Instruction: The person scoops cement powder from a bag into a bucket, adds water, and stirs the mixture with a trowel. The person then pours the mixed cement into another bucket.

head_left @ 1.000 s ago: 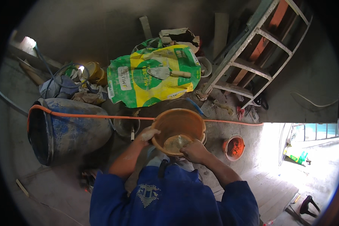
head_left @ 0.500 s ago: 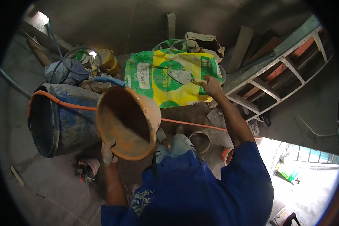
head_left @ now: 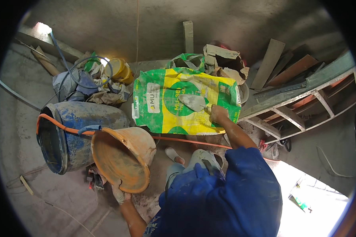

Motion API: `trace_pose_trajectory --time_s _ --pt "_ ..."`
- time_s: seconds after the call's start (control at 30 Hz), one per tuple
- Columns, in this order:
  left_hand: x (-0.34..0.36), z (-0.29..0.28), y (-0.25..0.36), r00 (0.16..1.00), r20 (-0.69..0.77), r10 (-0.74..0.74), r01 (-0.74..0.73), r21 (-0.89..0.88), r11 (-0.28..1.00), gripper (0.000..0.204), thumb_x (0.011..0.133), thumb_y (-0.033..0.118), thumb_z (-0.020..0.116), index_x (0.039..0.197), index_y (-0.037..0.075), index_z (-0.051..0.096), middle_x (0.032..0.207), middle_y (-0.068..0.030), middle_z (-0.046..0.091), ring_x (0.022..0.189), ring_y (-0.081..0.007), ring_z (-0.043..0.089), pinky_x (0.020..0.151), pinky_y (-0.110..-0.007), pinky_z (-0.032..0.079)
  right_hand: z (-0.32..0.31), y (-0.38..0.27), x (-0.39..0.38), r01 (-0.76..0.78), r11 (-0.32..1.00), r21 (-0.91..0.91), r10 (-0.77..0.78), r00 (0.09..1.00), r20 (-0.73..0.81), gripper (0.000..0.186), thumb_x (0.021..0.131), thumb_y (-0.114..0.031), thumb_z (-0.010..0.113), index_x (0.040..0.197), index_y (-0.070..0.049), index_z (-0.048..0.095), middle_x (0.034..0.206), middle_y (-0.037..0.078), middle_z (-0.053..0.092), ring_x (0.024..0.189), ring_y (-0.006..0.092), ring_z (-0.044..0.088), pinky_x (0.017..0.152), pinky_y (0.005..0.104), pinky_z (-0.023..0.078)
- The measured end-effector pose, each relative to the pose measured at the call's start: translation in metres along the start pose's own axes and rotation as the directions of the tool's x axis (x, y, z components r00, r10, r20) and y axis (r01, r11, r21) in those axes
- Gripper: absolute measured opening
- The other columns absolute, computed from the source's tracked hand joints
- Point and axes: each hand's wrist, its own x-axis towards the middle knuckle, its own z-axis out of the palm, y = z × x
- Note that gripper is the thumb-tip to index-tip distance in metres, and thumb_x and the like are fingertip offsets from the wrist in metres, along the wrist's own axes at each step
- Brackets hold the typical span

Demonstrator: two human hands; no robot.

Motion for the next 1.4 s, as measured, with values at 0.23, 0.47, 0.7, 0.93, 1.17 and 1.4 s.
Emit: trace_pose_trajectory --time_s 0.23,0.47,0.7,0.93,1.17,1.4 --pt "-0.005 0.020 -0.009 0.991 -0.126 0.034 -0.035 -0.002 0.999 0.064 0.080 -0.002 0.062 0.142 0.002 0.047 0.133 -0.0161 0.057 0.120 -0.0349 0.057 0.104 -0.047 0.049 -0.093 -0.017 -0.007 0.203 0.937 -0.284 -0.330 0.782 -0.529 0.036 0.085 -0.015 0.059 0.120 -0.012 0.062 0.142 0.018 0.054 0.135 0.0343 0.049 0.100 0.0478 0.048" --pt "-0.005 0.034 -0.011 0.987 -0.133 0.085 -0.090 -0.034 0.995 0.066 0.081 -0.001 0.060 0.144 0.002 0.044 0.137 -0.0175 0.054 0.123 -0.0359 0.056 0.106 -0.049 0.048 -0.124 -0.004 0.068 0.108 0.968 -0.228 -0.156 0.966 -0.206 0.037 0.088 -0.015 0.056 0.125 -0.013 0.062 0.127 0.019 0.064 0.119 0.0380 0.062 0.091 0.0490 0.054" --pt "-0.017 0.040 -0.020 0.971 -0.185 0.151 -0.168 -0.082 0.982 0.066 0.080 -0.001 0.059 0.145 0.002 0.043 0.139 -0.0173 0.054 0.125 -0.0362 0.055 0.107 -0.051 0.047 -0.184 -0.002 0.010 0.225 0.952 -0.207 -0.292 0.870 -0.398 0.035 0.086 -0.027 0.062 0.121 -0.025 0.066 0.097 0.017 0.072 0.093 0.0341 0.070 0.081 0.0483 0.055" --pt "-0.007 0.040 -0.020 0.973 -0.196 0.126 -0.133 -0.025 0.991 0.065 0.081 0.000 0.061 0.144 0.004 0.045 0.137 -0.0163 0.055 0.125 -0.0361 0.055 0.106 -0.052 0.048 -0.303 0.111 0.016 0.203 0.969 0.142 -0.070 0.776 -0.627 0.037 0.078 -0.018 0.064 0.114 -0.014 0.067 0.102 0.018 0.072 0.097 0.0369 0.068 0.083 0.0463 0.052" --pt "0.002 0.044 -0.023 0.967 -0.223 0.126 -0.139 -0.042 0.989 0.061 0.081 -0.003 0.063 0.140 0.003 0.049 0.133 -0.0146 0.058 0.121 -0.0335 0.059 0.104 -0.049 0.050 -0.297 0.170 0.056 0.080 0.977 0.197 0.062 0.777 -0.626 0.036 0.078 -0.018 0.060 0.113 -0.009 0.067 0.105 0.022 0.071 0.103 0.0376 0.067 0.086 0.0458 0.051" --pt "-0.006 0.040 -0.022 0.946 -0.276 0.169 -0.169 0.023 0.985 0.059 0.081 -0.002 0.062 0.138 0.002 0.050 0.132 -0.0147 0.058 0.120 -0.0318 0.059 0.102 -0.046 0.052 -0.242 0.139 0.063 -0.207 0.957 0.202 0.285 0.797 -0.533 0.033 0.089 -0.027 0.055 0.120 -0.019 0.062 0.119 0.015 0.069 0.113 0.0371 0.064 0.089 0.0479 0.052"
